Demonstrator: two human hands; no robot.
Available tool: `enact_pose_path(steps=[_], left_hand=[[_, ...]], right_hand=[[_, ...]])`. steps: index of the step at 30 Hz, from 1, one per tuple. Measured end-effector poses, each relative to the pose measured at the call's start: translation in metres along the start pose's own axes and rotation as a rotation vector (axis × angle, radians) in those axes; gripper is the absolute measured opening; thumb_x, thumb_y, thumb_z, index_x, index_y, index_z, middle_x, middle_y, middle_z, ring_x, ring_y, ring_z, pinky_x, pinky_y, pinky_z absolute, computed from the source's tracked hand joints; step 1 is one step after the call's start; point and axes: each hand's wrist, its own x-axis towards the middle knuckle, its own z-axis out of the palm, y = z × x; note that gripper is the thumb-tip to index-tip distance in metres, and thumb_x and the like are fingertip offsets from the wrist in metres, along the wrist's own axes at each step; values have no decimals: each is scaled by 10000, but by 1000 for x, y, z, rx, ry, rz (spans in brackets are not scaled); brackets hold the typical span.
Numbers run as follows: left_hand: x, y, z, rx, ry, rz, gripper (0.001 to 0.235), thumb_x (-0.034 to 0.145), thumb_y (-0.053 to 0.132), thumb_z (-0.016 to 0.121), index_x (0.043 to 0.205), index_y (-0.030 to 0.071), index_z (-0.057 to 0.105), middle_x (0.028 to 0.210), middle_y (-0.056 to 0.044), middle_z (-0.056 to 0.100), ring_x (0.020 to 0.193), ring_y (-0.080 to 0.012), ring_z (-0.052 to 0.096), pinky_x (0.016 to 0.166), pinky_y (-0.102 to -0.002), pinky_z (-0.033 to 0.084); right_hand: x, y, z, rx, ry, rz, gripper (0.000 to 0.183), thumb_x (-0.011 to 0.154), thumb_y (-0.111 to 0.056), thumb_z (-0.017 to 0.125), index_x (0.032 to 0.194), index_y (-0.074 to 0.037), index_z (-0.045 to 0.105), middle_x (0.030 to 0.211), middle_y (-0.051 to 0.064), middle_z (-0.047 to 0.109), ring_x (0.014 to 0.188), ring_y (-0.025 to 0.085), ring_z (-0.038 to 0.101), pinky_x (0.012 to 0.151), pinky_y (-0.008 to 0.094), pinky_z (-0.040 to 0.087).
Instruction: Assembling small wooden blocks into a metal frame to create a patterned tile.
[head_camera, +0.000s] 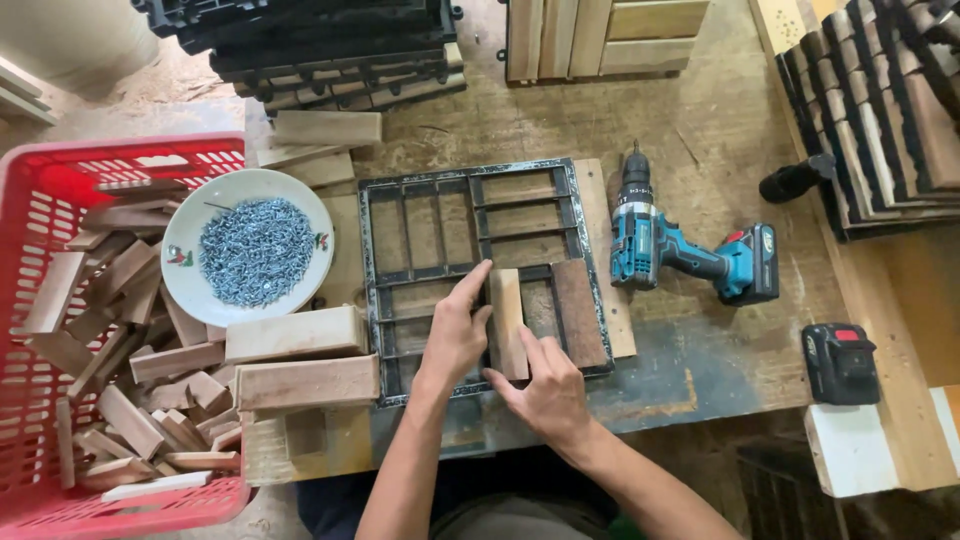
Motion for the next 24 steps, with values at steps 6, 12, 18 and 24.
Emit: enact_pose_path(steps=[6, 12, 18, 24], left_hand=[[-3, -4, 1, 82, 6, 152, 649, 857, -123, 657, 1476, -4, 504, 1450, -239, 567, 1396, -414, 484, 1178, -524, 408], [8, -24, 13, 254, -11, 193, 626, 879, 60, 744, 1465, 23, 526, 1416, -144, 585, 1340, -342, 499, 1149, -444, 438], [28, -46, 20, 583, -29, 274, 521, 870, 202, 769, 1355, 92, 612, 1216, -38, 607, 1195, -262, 524, 1048, -358, 506], [33, -37, 25, 740, -82, 262, 475, 862, 278, 759, 1265, 85, 597, 1123, -52, 570, 1142, -275, 538, 885, -333, 582]], right_hand=[[-6, 20, -2, 139, -85, -1, 890, 652, -355, 933, 1370, 42, 590, 1109, 167, 634, 1010, 340, 692, 879, 414, 581], [-1, 51, -9, 272, -280, 66, 727, 756, -237, 888, 1395, -22, 617, 1089, 114, 694, 974, 272, 740, 788, 322, 621], [2, 46, -11, 194, -305, 2, 613, 856, -288, 805, 1372, -9, 630, 1080, 146, 711, 966, 292, 742, 790, 343, 622], [12, 31, -28, 223, -340, 51, 625, 812, -184, 836, 1362, 23, 627, 992, 165, 723, 893, 309, 753, 751, 370, 635]])
